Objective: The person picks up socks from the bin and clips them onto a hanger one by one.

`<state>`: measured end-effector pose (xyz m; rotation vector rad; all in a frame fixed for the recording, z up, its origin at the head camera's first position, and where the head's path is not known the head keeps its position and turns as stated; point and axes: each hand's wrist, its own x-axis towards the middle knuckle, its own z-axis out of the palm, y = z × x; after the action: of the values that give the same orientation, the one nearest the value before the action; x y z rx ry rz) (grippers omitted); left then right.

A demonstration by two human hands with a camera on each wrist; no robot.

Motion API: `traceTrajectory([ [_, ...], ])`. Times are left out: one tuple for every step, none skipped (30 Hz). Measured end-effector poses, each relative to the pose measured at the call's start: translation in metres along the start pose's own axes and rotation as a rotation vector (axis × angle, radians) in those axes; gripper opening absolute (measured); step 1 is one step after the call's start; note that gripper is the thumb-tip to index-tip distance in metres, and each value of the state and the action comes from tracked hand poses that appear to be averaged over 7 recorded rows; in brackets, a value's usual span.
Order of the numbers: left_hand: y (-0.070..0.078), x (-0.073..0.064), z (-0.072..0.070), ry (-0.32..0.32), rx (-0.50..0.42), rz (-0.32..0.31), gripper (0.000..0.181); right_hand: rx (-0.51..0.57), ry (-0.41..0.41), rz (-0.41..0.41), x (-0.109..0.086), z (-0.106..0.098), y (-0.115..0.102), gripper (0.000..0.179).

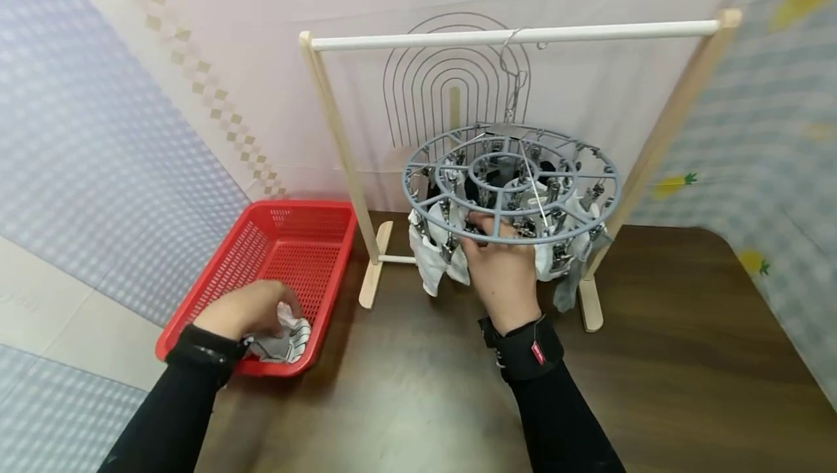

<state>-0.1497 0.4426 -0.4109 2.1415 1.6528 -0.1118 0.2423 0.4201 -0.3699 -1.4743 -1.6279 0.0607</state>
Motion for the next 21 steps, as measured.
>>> traceTrajectory([
  [-0.001,0.003,0.006,0.023,0.020,0.026,0.032,0.000,-0.005,0.000,0.000,-0.001,0.001,0.027],
  [-0.001,0.006,0.011,0.045,0.044,0.040,0.029,0.001,-0.011,0.001,0.000,-0.002,0.001,0.028],
  [-0.002,0.008,0.014,0.067,0.059,0.045,0.027,0.003,-0.019,0.004,0.000,-0.003,0.001,0.028],
  [-0.002,0.008,0.016,0.095,0.068,0.056,0.024,0.006,-0.029,0.006,0.000,-0.004,0.001,0.029],
  [-0.004,0.008,0.017,0.114,0.067,0.071,0.022,0.000,-0.041,0.008,-0.001,-0.005,0.001,0.028],
  [-0.005,0.007,0.016,0.130,0.054,0.085,0.019,0.006,-0.052,0.008,-0.001,-0.006,0.001,0.028],
  [-0.008,0.004,0.016,0.146,0.029,0.100,0.015,0.012,-0.066,0.008,-0.001,-0.005,0.000,0.029],
  [-0.012,0.001,0.013,0.165,-0.007,0.122,0.012,0.027,-0.076,0.013,-0.001,-0.004,0.000,0.030],
  [-0.013,-0.003,0.010,0.189,-0.056,0.154,0.009,0.047,-0.084,0.019,-0.001,-0.004,-0.001,0.030],
  [-0.013,-0.007,0.005,0.221,-0.110,0.194,0.007,0.064,-0.089,0.026,0.000,-0.004,-0.002,0.030],
  [-0.010,-0.011,-0.001,0.257,-0.155,0.232,0.007,0.074,-0.092,0.033,0.000,-0.005,-0.002,0.029],
  [-0.006,-0.016,-0.008,0.307,-0.201,0.276,0.008,0.099,-0.094,0.045,0.000,-0.005,-0.002,0.030],
  [0.001,-0.021,-0.016,0.356,-0.240,0.336,0.008,0.118,-0.095,0.060,0.000,-0.006,-0.002,0.029],
  [0.010,-0.024,-0.022,0.409,-0.281,0.409,0.008,0.129,-0.098,0.070,0.000,-0.007,-0.001,0.028],
  [0.021,-0.028,-0.029,0.456,-0.318,0.485,0.009,0.131,-0.103,0.073,0.000,-0.008,-0.001,0.027],
  [0.033,-0.031,-0.035,0.494,-0.347,0.573,0.011,0.132,-0.109,0.080,0.000,-0.009,-0.001,0.026],
  [0.046,-0.032,-0.039,0.522,-0.371,0.674,0.013,0.136,-0.114,0.087,-0.001,-0.010,-0.001,0.027],
  [0.059,-0.031,-0.041,0.532,-0.396,0.779,0.015,0.145,-0.116,0.090,-0.001,-0.010,0.000,0.027],
  [0.073,-0.030,-0.043,0.513,-0.419,0.864,0.015,0.146,-0.118,0.087,-0.002,-0.011,0.000,0.027],
  [0.088,-0.027,-0.043,0.481,-0.438,0.929,0.014,0.143,-0.114,0.083,-0.002,-0.011,0.000,0.028],
  [0.103,-0.022,-0.042,0.436,-0.454,0.973,0.014,0.145,-0.107,0.076,-0.003,-0.011,0.001,0.028],
])
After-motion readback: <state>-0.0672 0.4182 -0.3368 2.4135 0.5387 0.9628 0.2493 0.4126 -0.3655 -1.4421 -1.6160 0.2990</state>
